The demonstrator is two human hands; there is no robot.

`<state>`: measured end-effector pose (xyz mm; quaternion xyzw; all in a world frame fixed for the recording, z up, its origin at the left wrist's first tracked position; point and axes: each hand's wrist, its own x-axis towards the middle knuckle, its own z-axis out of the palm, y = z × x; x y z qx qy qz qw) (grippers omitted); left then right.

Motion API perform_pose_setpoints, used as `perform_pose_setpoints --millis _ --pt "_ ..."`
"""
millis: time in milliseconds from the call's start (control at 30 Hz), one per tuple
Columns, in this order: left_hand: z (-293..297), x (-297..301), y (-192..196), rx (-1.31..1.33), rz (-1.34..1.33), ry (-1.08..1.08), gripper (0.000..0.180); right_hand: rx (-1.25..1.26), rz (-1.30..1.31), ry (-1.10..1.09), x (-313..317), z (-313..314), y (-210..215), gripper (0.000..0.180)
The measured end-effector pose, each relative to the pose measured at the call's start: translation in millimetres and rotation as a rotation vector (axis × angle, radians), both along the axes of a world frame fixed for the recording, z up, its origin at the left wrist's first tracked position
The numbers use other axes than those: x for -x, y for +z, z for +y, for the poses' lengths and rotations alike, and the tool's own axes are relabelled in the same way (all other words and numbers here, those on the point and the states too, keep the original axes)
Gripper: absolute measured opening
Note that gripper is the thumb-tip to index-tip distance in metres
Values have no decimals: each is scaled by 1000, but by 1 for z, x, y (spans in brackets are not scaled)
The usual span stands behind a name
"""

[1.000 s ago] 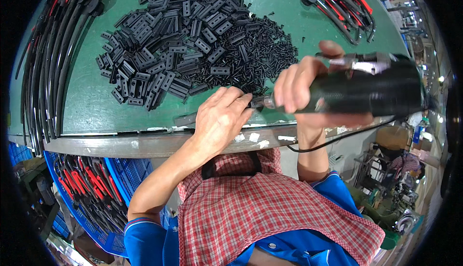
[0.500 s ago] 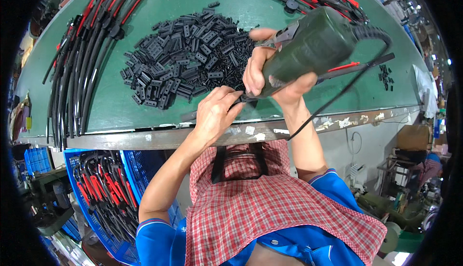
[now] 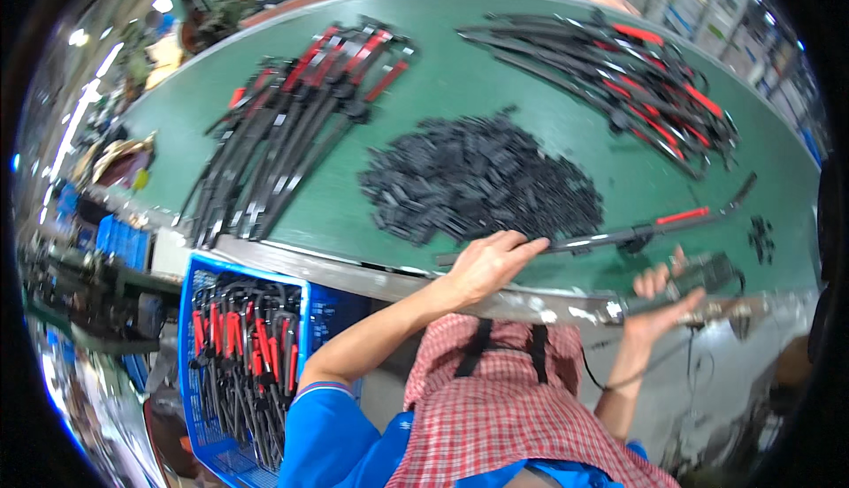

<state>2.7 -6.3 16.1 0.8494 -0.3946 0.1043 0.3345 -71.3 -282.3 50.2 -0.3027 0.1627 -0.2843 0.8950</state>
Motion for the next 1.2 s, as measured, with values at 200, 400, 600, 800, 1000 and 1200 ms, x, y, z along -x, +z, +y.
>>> perform_pose_setpoints --millis 200,400,600,800,1000,1200 --pt "149 -64 41 214 -150 399 40 67 3 -108 23 -41 -17 69" --pt "360 -142 68 -117 95 1053 47 -68 -183 46 20 -93 -55 65" --pt "446 -151 58 -730 337 1186 40 -98 -245 25 11 -91 -57 67" --pt "173 -302 95 -220 130 670 32 -184 -205 48 18 -98 -52 70" --pt "-28 -456 -12 -376 -296 247 29 -330 -166 42 3 -92 -49 69" --pt "-65 -442 32 -773 -259 91 28 -319 -143 18 9 -94 -43 69"
